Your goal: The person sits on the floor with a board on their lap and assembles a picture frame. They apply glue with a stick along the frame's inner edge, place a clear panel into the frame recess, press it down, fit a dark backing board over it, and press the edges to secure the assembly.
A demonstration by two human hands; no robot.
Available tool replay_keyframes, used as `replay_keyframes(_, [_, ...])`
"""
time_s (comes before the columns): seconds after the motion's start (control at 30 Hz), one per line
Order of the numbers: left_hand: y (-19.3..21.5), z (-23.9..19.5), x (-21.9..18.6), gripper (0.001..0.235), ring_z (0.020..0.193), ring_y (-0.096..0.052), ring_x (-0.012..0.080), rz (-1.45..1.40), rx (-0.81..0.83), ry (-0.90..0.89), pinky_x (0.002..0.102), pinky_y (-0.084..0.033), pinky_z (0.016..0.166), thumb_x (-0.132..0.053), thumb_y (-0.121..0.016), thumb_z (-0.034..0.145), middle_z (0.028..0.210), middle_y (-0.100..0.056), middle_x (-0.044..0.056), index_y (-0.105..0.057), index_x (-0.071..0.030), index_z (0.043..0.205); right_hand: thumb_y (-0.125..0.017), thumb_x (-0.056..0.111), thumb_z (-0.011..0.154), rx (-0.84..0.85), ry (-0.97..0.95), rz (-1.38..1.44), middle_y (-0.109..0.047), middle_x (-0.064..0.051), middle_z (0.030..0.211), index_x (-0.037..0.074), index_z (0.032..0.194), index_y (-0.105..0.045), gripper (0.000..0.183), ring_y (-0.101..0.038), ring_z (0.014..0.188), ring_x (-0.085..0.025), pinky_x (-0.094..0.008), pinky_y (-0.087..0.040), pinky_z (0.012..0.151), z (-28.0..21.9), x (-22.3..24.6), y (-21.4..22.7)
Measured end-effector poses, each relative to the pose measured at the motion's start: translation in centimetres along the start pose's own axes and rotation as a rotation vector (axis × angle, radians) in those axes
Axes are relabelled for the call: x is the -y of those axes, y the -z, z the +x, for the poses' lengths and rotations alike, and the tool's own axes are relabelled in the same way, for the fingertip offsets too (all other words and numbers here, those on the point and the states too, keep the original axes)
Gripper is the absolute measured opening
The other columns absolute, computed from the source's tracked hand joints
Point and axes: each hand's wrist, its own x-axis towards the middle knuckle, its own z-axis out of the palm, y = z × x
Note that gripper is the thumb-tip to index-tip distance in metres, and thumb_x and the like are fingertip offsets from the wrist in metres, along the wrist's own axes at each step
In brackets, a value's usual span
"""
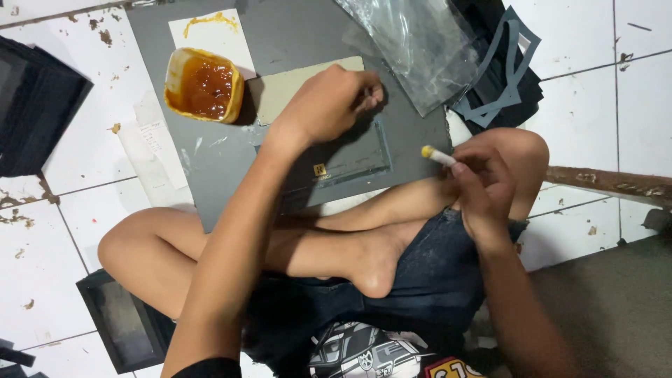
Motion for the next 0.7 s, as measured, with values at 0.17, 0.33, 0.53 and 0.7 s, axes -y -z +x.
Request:
replay_keyframes(0.17, [3.9, -8.2, -4.5, 0.015, 0.096, -0.073, 0.0429, -0.167, -0.167, 0.179, 0.052, -0.056, 0.084, -0.011, -0.059, 0.104, 0.098, -0.076, 0.02, -0.07, -0.006, 0.112, -0.067, 0.002, 0.1, -0.129, 0.095, 0.16, -0.069, -0.014, 0.106, 0.004, 0.103, -0.056, 0.011, -0.069, 0.093, -0.018, -0.027, -0.056, 0.084, 1.0, -1.1, -1.3])
replay_keyframes(0.33, [0.9, -16.3, -1.3, 0.012, 0.091, -0.075, 0.0343, -0.154, -0.553, 0.24, 0.043, -0.059, 0.081, -0.005, -0.064, 0.102, 0.096, -0.078, 0.013, -0.074, -0.01, 0.106, -0.072, 0.003, 0.1, -0.059, 0.168, -0.15, -0.074, -0.021, 0.104, -0.004, 0.113, -0.061, 0.019, -0.069, 0.088, -0.018, -0.031, -0.055, 0.082, 3.8, 2.6, -6.3])
replay_keyframes(0.53, [-2.1, -20.5, 1.5, 0.013, 0.087, -0.075, 0.0311, -0.023, -0.731, 0.308, 0.041, -0.059, 0.079, -0.002, -0.067, 0.098, 0.094, -0.079, 0.009, -0.076, -0.01, 0.103, -0.086, -0.003, 0.089, 0.101, 0.565, -0.586, -0.077, -0.008, 0.089, 0.006, 0.113, -0.078, 0.027, -0.072, 0.073, -0.02, -0.032, -0.057, 0.069, 9.6, 2.5, -13.7])
replay_keyframes(0.7, [-2.1, -20.0, 2.3, 0.012, 0.086, -0.075, 0.0334, -0.083, -0.81, 0.325, 0.042, -0.059, 0.078, -0.002, -0.067, 0.098, 0.092, -0.079, 0.01, -0.076, -0.008, 0.102, -0.078, -0.007, 0.09, 0.261, 0.808, -0.654, -0.073, -0.01, 0.09, 0.003, 0.11, -0.075, 0.023, -0.071, 0.076, -0.028, -0.035, -0.058, 0.068, 13.7, 1.0, -18.9])
